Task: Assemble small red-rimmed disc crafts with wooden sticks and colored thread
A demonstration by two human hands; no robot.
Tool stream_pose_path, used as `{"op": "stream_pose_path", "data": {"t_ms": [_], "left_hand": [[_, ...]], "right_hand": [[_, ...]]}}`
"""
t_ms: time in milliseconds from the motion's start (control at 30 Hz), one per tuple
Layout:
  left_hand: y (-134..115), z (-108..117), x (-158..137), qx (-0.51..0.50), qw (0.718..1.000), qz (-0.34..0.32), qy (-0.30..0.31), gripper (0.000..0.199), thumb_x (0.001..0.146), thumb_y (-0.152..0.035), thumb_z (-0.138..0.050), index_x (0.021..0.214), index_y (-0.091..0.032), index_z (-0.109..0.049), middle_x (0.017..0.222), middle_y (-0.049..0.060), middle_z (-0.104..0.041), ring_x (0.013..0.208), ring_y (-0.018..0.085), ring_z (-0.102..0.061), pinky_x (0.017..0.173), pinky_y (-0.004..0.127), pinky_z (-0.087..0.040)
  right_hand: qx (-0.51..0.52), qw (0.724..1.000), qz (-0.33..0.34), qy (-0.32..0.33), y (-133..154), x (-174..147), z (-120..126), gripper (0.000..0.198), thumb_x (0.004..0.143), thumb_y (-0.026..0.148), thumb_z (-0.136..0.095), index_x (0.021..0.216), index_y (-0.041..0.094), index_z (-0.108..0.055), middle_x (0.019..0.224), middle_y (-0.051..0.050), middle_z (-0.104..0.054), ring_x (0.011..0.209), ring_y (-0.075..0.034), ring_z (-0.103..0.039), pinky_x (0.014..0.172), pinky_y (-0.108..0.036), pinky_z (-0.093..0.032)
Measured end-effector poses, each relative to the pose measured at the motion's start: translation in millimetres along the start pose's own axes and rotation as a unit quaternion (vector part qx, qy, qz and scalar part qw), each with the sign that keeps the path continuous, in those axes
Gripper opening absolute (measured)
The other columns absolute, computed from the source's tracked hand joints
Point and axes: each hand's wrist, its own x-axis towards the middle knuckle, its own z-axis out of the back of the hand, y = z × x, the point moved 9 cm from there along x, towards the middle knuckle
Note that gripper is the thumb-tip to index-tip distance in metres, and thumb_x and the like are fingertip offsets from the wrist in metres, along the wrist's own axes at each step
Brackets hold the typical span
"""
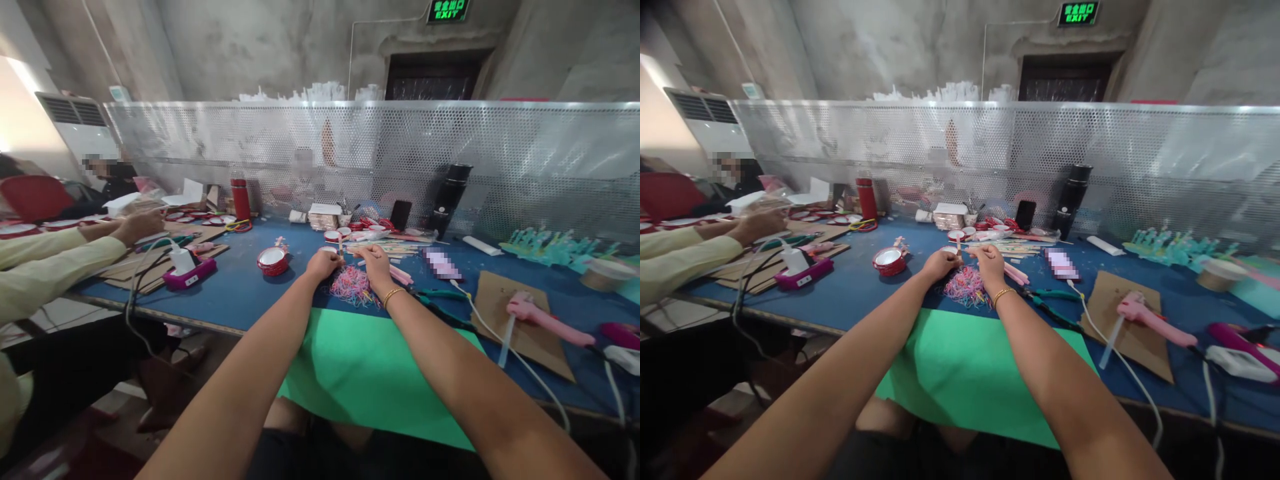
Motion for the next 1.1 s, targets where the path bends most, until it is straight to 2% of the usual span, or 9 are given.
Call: {"op": "stream_pose_path", "data": {"t_ms": [200, 400, 600, 833, 1100], "left_hand": [[0.1, 0.7, 1.5, -0.021, 1.0, -0.002, -0.006, 0.022, 0.078, -0.04, -0.069, 0.08, -0.021, -0.079, 0.072, 0.0, -0.069, 0.065, 0.012, -0.054, 0.058, 0.023, -0.033], [-0.1, 0.2, 1.7, -0.029, 0.999, -0.013, -0.01, 0.024, 0.078, -0.04, -0.067, 0.08, -0.02, -0.078, 0.072, 0.001, -0.069, 0.065, 0.013, -0.054, 0.058, 0.024, -0.033], [1.7, -3.6, 5.6, -0.066, 0.997, -0.029, -0.014, 0.026, 0.082, -0.036, -0.059, 0.077, -0.018, -0.077, 0.073, 0.002, -0.07, 0.063, 0.013, -0.055, 0.063, 0.023, -0.039], [6.7, -5.5, 11.6, -0.135, 0.988, -0.068, -0.024, 0.027, 0.082, -0.034, -0.055, 0.079, -0.017, -0.076, 0.082, 0.003, -0.072, 0.066, 0.013, -0.058, 0.066, 0.023, -0.044], [1.2, 4.5, 7.8, -0.176, 0.98, -0.085, -0.035, 0.029, 0.077, -0.039, -0.062, 0.061, -0.015, -0.066, 0.061, 0.0, -0.06, 0.06, 0.012, -0.051, 0.061, 0.024, -0.038]], "right_hand": [[0.014, 1.0, -0.007, 0.0, -2.2, 3.6, 0.8, 0.017, 0.07, 0.039, -0.06, 0.072, 0.022, -0.057, 0.079, -0.003, -0.075, 0.082, -0.021, -0.07, 0.057, -0.025, -0.05], [0.015, 1.0, -0.007, 0.007, -0.3, 1.8, -2.1, 0.02, 0.067, 0.04, -0.064, 0.073, 0.021, -0.06, 0.076, -0.003, -0.074, 0.079, -0.021, -0.069, 0.063, -0.027, -0.051], [0.033, 0.999, -0.012, -0.006, -1.2, 3.0, 1.6, 0.02, 0.069, 0.039, -0.063, 0.077, 0.02, -0.062, 0.076, -0.003, -0.073, 0.081, -0.021, -0.07, 0.055, -0.025, -0.049], [0.036, 0.999, -0.004, -0.017, -8.6, 5.8, 4.5, 0.029, 0.071, 0.045, -0.063, 0.085, 0.019, -0.063, 0.079, -0.003, -0.073, 0.081, -0.021, -0.069, 0.05, -0.023, -0.048], [0.024, 0.999, 0.018, -0.011, -5.1, 4.8, 0.4, 0.031, 0.075, 0.049, -0.061, 0.084, 0.019, -0.065, 0.076, -0.003, -0.072, 0.074, -0.018, -0.066, 0.061, -0.026, -0.05]]}}
